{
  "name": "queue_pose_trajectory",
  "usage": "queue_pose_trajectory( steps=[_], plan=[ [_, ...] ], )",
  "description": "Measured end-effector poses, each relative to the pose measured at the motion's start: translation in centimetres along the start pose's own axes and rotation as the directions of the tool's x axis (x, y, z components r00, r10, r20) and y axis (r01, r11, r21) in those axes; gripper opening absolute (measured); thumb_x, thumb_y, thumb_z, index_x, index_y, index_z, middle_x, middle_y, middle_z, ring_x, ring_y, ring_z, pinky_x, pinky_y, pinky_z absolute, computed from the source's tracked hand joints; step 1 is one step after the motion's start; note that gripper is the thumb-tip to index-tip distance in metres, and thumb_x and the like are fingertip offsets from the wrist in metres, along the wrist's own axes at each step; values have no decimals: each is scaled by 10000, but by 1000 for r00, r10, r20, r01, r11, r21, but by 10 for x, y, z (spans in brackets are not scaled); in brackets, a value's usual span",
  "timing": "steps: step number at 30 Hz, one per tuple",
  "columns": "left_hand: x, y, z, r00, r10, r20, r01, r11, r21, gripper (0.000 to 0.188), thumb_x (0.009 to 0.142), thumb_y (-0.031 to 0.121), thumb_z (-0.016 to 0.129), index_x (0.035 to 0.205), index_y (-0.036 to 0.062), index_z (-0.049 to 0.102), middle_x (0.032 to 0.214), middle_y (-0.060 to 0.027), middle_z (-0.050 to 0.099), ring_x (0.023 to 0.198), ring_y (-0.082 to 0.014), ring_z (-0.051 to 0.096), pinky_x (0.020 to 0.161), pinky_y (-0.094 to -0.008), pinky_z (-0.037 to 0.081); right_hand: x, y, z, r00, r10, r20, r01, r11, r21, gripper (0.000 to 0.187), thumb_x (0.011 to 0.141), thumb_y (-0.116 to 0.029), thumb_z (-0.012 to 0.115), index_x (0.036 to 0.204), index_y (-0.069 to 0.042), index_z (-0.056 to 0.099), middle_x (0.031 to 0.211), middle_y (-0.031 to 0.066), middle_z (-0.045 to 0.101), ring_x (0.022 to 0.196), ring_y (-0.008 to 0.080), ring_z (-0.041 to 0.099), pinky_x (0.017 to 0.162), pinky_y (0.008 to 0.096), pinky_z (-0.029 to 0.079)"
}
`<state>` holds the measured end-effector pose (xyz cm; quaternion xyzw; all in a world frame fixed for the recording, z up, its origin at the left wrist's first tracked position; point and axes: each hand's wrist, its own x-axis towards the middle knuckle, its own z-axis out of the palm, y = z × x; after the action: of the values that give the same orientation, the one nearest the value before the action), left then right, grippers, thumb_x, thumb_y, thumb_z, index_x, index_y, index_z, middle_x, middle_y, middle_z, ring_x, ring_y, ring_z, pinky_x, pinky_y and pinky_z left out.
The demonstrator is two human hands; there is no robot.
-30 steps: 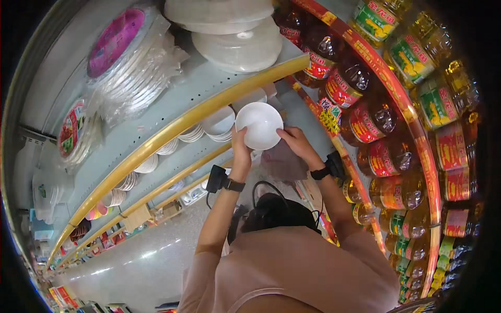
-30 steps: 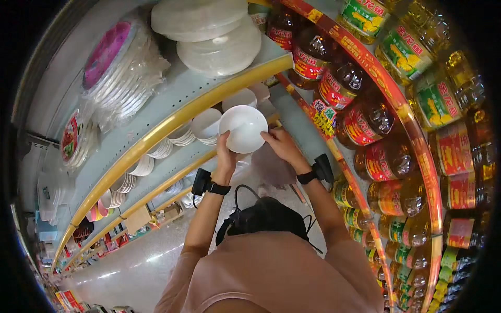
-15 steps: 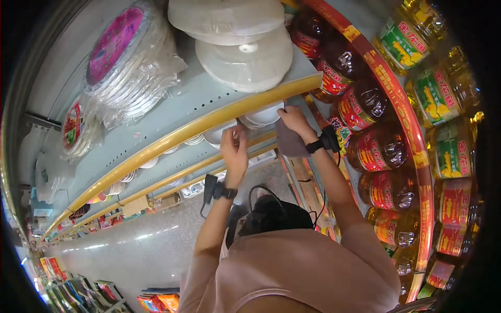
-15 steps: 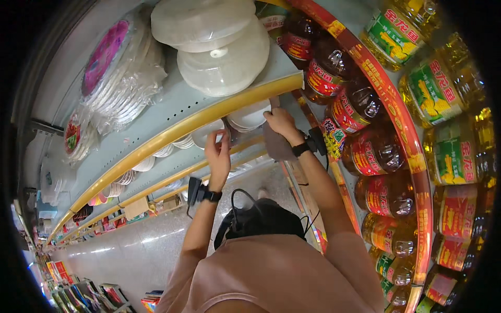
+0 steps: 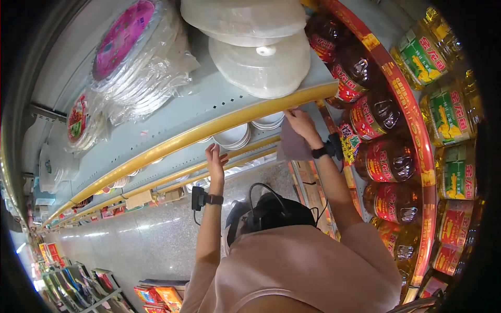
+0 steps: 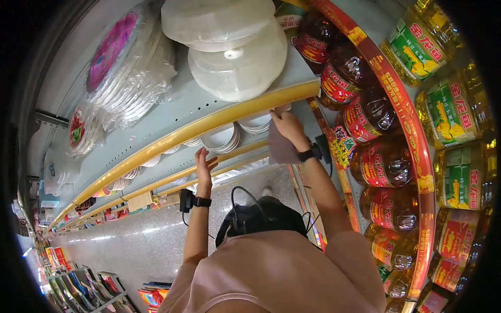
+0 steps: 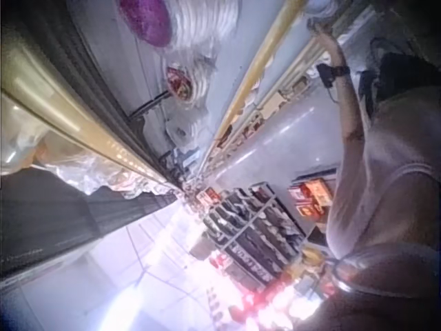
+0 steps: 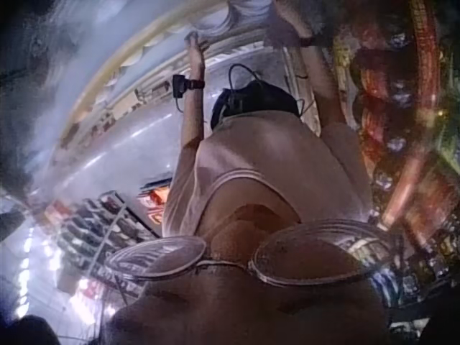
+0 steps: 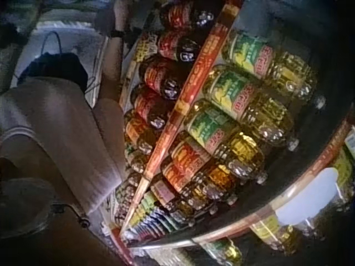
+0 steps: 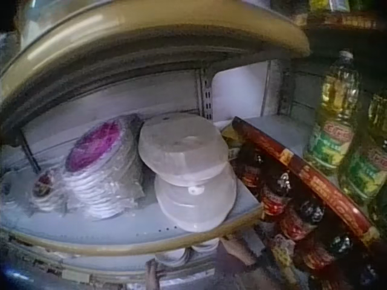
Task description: The recorder is wiping down ceramic bowls on a supermarket shelf with a cloth.
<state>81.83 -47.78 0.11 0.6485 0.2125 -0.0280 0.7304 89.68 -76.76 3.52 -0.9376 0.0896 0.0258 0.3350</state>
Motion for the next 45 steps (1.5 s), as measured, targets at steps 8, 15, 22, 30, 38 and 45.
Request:
queue_pose_trajectory(
  steps=[8, 15, 22, 30, 38, 45],
  plan=[
    [64, -7, -28, 910, -187, 370, 231, 970, -78, 839, 756, 485, 593, 1371, 61, 211, 1335, -146, 372, 872, -325, 609, 717, -371, 532, -49, -12, 16, 913, -348, 214, 331, 937, 114, 303, 713, -246, 654, 878, 3, 605, 708, 185, 596, 721, 376, 590, 642, 399, 456],
    [65, 16, -14, 769, -350, 534, 460, 884, -83, 815, 782, 456, 548, 1381, 74, 150, 1332, -225, 358, 1025, -507, 511, 801, -495, 517, -51, -11, 99, 899, -396, 186, 393, 918, 56, 565, 656, -183, 688, 1151, -5, 480, 1010, 219, 577, 954, 366, 559, 803, 402, 447],
    [60, -7, -5, 838, -139, 527, 366, 861, -354, 630, 785, 356, 528, 1313, 84, 316, 1325, -159, 397, 1169, -362, 457, 852, -572, 463, -25, -19, 158, 889, -405, 214, 236, 805, 545, 862, 663, -75, 698, 1366, 24, 210, 1362, 176, 363, 1187, 259, 460, 954, 344, 411],
    [24, 16, 0, 852, -115, 510, 332, 874, -356, 586, 769, 290, 496, 1293, 66, 358, 1291, -143, 431, 1185, -342, 438, 920, -555, 415, -57, -20, 138, 905, -341, 254, 148, 813, 563, 814, 691, -55, 706, 1345, 26, 228, 1178, 159, 546, 1076, 234, 552, 871, 323, 461],
    [-73, 56, -17, 885, -180, 429, 353, 861, -366, 548, 768, 259, 535, 1262, 54, 414, 1244, -97, 474, 1164, -257, 453, 974, -435, 364, -145, -96, 28, 914, -396, 93, 338, 866, 369, 804, 652, -158, 696, 1307, 41, 276, 918, 254, 602, 803, 409, 608, 693, 414, 498],
    [-153, 107, -57, 850, -215, 481, 392, 869, -304, 567, 783, 239, 512, 1293, 37, 369, 1265, -107, 455, 1181, -251, 439, 991, -421, 349, -226, -157, -22, 919, -351, 182, 324, 932, 160, 884, 666, -218, 717, 1337, 26, 195, 887, 252, 614, 803, 407, 609, 974, 467, 345]
  ],
)
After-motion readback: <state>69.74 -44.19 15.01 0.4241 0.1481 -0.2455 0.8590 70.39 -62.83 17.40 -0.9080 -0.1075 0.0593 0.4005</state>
